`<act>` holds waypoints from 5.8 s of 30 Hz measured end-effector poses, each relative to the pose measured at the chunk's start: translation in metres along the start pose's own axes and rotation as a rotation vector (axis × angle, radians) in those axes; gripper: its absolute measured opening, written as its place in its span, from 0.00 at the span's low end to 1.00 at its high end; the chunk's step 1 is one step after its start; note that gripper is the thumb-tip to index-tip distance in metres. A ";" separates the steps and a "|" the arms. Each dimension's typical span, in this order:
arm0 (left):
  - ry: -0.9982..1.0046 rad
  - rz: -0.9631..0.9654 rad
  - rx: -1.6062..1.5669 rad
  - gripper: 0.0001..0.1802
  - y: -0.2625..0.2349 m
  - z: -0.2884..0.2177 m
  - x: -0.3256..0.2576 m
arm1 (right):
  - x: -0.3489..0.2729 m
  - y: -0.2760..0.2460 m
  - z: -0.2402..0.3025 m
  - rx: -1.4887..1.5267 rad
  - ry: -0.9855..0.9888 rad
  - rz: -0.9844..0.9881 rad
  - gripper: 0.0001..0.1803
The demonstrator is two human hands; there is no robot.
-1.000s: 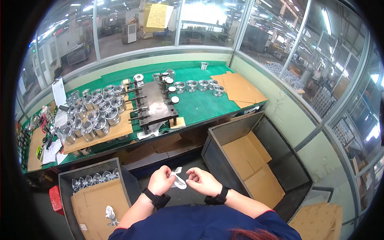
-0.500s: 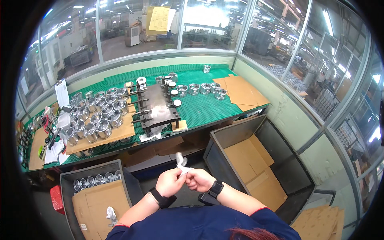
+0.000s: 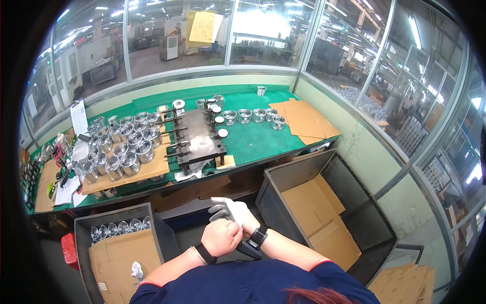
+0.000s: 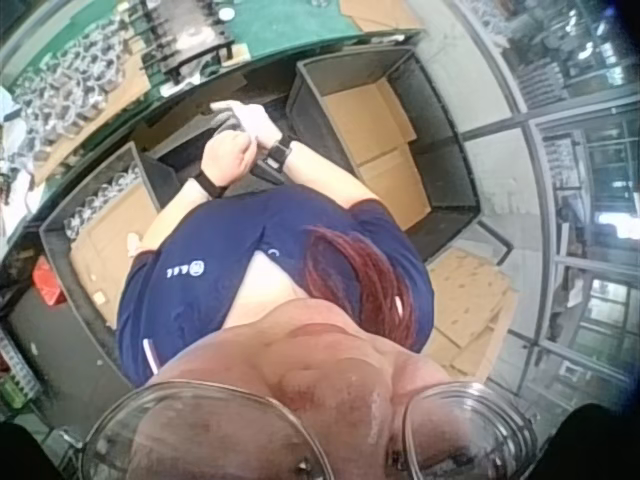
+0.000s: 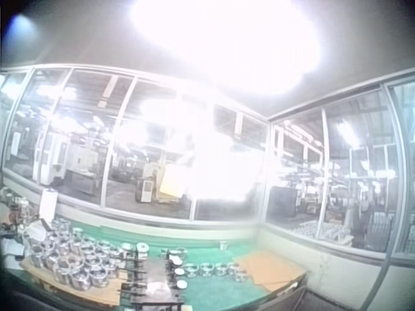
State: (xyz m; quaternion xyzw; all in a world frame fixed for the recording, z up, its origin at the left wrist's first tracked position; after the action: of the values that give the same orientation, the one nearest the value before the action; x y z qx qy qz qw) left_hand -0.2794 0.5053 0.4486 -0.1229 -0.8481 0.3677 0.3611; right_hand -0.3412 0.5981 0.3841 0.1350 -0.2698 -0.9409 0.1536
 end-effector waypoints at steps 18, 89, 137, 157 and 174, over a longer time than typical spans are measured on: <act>0.007 0.096 -0.209 0.12 -0.002 -0.007 0.004 | 0.006 0.018 0.022 0.436 -0.245 0.180 0.21; -2.053 0.152 0.154 0.51 0.021 0.280 -0.570 | -0.090 -0.120 -0.012 -0.305 0.133 -0.382 0.15; -0.801 -0.154 -1.611 0.16 -0.028 0.101 -0.030 | -0.042 -0.008 0.018 -0.155 0.221 0.269 0.20; -0.680 -0.191 -1.259 0.12 0.012 0.082 -0.052 | -0.058 -0.045 0.015 -0.682 0.111 -0.062 0.28; -0.786 0.242 -0.795 0.11 0.015 0.045 -0.038 | -0.082 -0.035 0.002 -1.165 -0.204 0.035 0.18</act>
State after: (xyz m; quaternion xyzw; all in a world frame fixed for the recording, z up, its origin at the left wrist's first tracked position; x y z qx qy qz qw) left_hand -0.2845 0.4742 0.3968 -0.1997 -0.9716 0.0773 -0.1004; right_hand -0.2748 0.6568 0.3807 -0.0672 0.2755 -0.9397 0.1911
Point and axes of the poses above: each hand's wrist, its own x-axis towards the middle knuckle, its own y-axis out of the palm, z = x × y, the point moved 5 cm from there along x, towards the middle knuckle, and after that the axes turned 4 degrees about -y, right-handed, at the moved point
